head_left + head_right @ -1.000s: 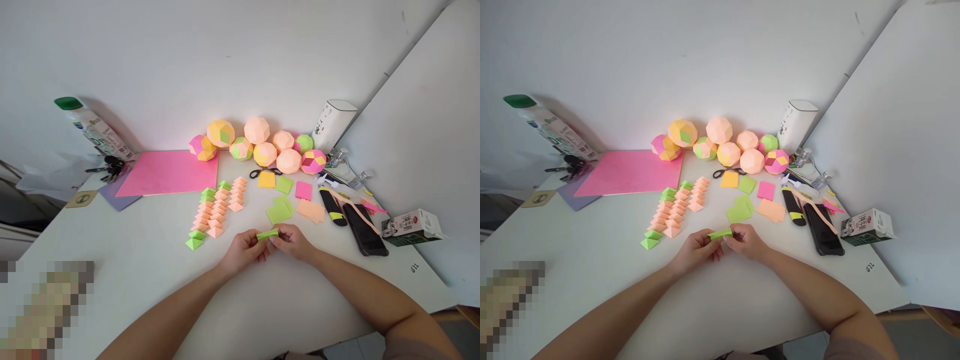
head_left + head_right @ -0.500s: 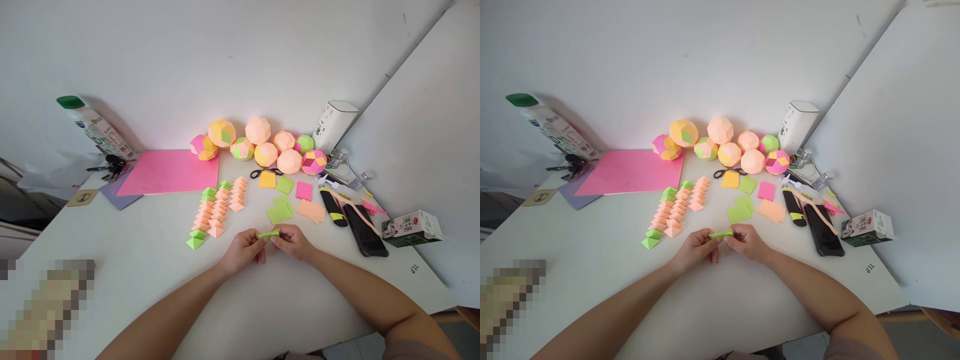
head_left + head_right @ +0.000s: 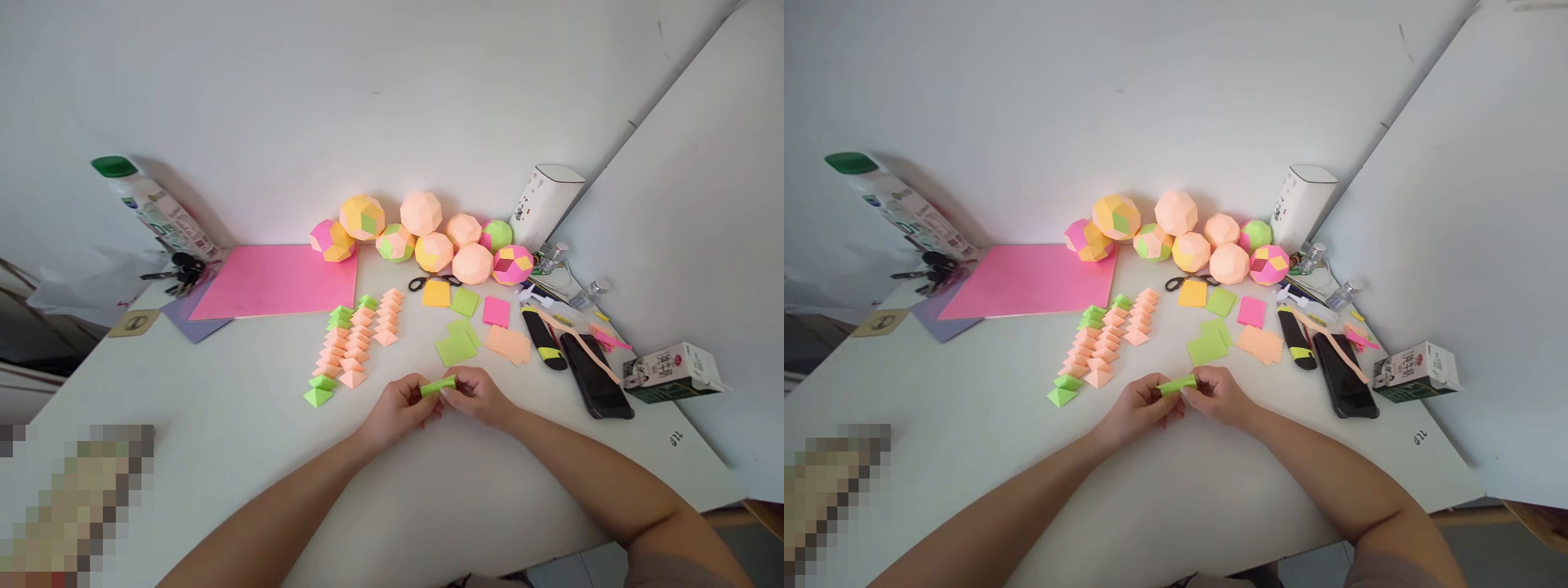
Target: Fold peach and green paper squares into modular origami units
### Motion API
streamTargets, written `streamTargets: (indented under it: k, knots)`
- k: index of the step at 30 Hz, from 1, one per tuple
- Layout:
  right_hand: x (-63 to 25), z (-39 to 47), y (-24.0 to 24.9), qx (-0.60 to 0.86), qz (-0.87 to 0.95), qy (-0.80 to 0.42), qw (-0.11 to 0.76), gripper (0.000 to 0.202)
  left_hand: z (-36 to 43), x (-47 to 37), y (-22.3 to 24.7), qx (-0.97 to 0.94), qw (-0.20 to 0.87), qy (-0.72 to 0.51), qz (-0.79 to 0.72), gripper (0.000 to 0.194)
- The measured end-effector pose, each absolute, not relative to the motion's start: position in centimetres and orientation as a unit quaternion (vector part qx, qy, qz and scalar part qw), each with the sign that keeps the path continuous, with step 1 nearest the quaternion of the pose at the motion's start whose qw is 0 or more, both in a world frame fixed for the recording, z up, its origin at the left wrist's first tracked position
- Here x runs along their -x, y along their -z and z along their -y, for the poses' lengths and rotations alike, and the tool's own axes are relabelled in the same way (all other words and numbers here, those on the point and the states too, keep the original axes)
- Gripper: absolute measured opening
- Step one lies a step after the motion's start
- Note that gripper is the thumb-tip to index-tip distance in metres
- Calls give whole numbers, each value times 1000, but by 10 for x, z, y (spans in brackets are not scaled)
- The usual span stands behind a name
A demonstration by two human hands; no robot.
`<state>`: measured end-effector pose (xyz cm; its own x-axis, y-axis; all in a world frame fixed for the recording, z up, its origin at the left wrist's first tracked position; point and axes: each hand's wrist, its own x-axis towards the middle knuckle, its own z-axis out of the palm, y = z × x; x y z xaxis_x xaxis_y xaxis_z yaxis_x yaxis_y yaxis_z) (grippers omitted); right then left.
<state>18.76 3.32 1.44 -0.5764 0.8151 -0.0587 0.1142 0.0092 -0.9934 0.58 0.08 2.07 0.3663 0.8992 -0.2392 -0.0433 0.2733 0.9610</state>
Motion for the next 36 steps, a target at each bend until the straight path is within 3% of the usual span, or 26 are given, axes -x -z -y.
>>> streamTargets:
  k: [21,36]
  knots:
    - [-184,-32,-21,347,676,-585,283,2,0,-5,-22,-495,670,-344,-433,19]
    - [-188,-36,-18,351,608,-621,349,13,-6,-2,-20,-426,693,-398,-425,16]
